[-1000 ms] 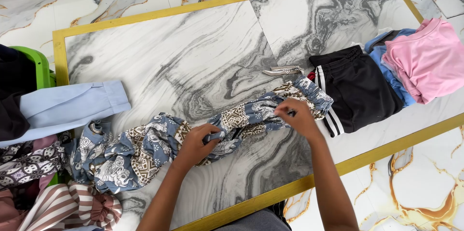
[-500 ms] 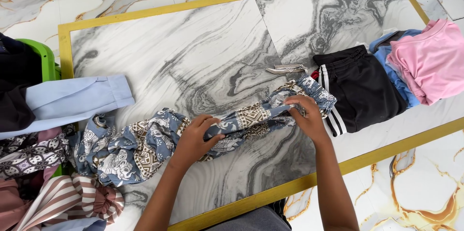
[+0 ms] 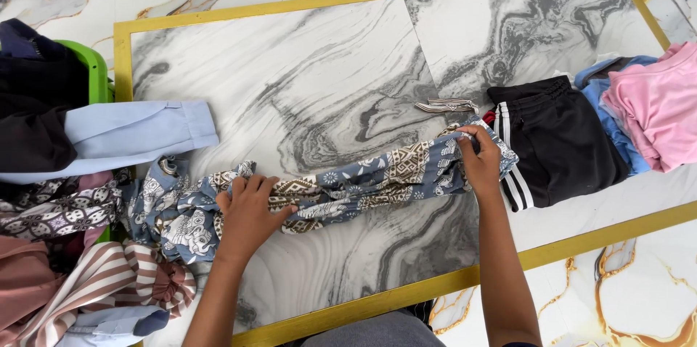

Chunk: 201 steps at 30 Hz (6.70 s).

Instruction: The person is folding clothes on the floor.

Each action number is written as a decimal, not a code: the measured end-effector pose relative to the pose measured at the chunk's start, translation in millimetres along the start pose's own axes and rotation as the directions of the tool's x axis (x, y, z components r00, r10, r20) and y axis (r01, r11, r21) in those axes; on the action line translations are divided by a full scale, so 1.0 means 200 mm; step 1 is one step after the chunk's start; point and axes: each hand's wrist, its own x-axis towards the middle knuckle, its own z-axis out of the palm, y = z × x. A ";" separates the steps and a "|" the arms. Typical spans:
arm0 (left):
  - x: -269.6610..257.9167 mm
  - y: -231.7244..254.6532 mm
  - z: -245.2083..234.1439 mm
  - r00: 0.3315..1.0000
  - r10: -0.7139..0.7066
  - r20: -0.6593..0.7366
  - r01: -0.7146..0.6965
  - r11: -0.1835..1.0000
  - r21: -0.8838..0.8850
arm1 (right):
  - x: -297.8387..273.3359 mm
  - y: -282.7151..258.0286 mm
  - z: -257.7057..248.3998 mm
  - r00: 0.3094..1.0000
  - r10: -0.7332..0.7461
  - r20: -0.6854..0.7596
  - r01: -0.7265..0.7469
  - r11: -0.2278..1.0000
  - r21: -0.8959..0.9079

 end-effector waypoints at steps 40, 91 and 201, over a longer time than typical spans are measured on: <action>0.15 -0.37 -0.31 0.797 0.257 0.546 0.110 0.827 -0.551 | -0.05 0.16 -0.07 0.985 -0.006 0.172 -0.038 0.967 0.252; 0.31 -0.18 0.02 0.921 0.117 -0.372 -0.358 0.633 -0.687 | 0.15 0.22 -0.13 0.983 0.078 -0.163 -0.079 0.997 0.003; -0.15 -0.38 -0.12 0.977 -0.069 -0.200 0.016 0.967 -0.255 | -0.24 -0.05 0.51 0.750 -0.239 0.617 0.377 0.920 -0.102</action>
